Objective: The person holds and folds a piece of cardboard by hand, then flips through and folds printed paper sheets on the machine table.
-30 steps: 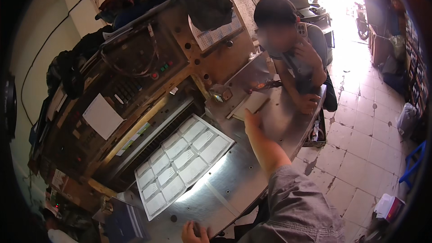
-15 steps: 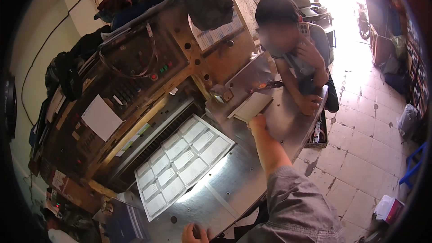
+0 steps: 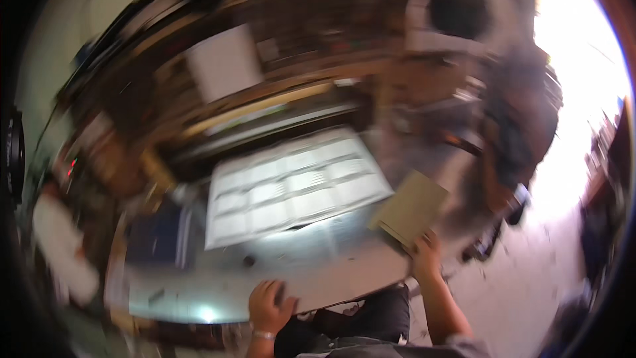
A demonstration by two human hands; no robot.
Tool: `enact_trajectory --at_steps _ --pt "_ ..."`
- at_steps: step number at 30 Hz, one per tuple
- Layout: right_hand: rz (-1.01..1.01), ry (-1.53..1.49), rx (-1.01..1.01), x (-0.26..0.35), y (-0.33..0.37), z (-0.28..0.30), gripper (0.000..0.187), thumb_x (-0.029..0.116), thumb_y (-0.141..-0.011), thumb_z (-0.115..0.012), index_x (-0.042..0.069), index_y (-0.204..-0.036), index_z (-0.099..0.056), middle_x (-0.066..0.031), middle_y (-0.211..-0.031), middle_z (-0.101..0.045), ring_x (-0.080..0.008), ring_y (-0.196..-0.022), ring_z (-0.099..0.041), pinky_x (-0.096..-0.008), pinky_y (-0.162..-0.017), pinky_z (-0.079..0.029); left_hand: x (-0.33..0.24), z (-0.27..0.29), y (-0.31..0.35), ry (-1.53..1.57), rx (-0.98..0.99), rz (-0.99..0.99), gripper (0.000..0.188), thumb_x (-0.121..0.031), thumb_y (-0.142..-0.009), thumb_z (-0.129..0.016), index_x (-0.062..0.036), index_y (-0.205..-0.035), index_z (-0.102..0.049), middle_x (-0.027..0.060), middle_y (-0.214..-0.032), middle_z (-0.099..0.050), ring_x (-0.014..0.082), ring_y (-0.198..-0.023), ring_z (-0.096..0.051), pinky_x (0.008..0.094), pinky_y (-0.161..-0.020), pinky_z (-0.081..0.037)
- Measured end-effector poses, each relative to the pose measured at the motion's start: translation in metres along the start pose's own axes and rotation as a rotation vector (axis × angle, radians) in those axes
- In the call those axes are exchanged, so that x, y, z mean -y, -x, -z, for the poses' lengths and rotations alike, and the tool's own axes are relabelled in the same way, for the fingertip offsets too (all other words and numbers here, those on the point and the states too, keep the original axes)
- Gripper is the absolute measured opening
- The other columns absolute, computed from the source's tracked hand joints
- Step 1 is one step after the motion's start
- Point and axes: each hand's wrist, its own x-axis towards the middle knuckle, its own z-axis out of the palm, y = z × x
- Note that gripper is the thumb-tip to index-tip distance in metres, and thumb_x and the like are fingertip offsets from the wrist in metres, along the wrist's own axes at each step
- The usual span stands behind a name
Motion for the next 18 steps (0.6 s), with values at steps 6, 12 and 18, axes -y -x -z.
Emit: enact_trajectory --at_steps 6,12,18 --pt "-0.218 0.098 0.411 0.020 0.104 -0.051 0.044 0.013 -0.094 -0.062 0.000 -0.135 -0.058 -0.0093 -0.127 -0.063 -0.0218 -0.109 -0.063 -0.0333 -0.084 -0.053 0.002 0.010 0.009 0.144 -0.119 -0.014 0.066 -0.054 -0.085 -0.071 -0.0055 -0.129 -0.064 0.0139 -0.108 -0.070 0.0351 -0.109 -0.065 0.0488 -0.096 -0.048" --pt "0.192 0.841 1.190 0.004 0.098 -0.085 0.050 0.007 -0.099 -0.049 -0.005 -0.147 -0.042 -0.0151 -0.110 -0.055 -0.0255 -0.090 -0.055 -0.0404 -0.089 -0.056 -0.002 0.046 0.009 0.644 0.183 0.473 0.090 -0.057 -0.082 -0.073 -0.0037 -0.150 -0.047 0.0178 -0.112 -0.072 0.0319 -0.100 -0.070 0.0401 -0.088 -0.052" --pt "-0.165 0.782 1.070 0.025 0.132 -0.163 0.052 0.018 -0.100 -0.052 -0.005 -0.146 -0.042 -0.0177 -0.117 -0.057 -0.0289 -0.090 -0.058 -0.0414 -0.089 -0.054 0.009 0.020 0.008 0.649 -0.072 0.467 0.100 -0.041 -0.087 -0.067 -0.0021 -0.161 -0.014 0.0250 -0.114 -0.070 0.0372 -0.103 -0.068 0.0409 -0.089 -0.051"
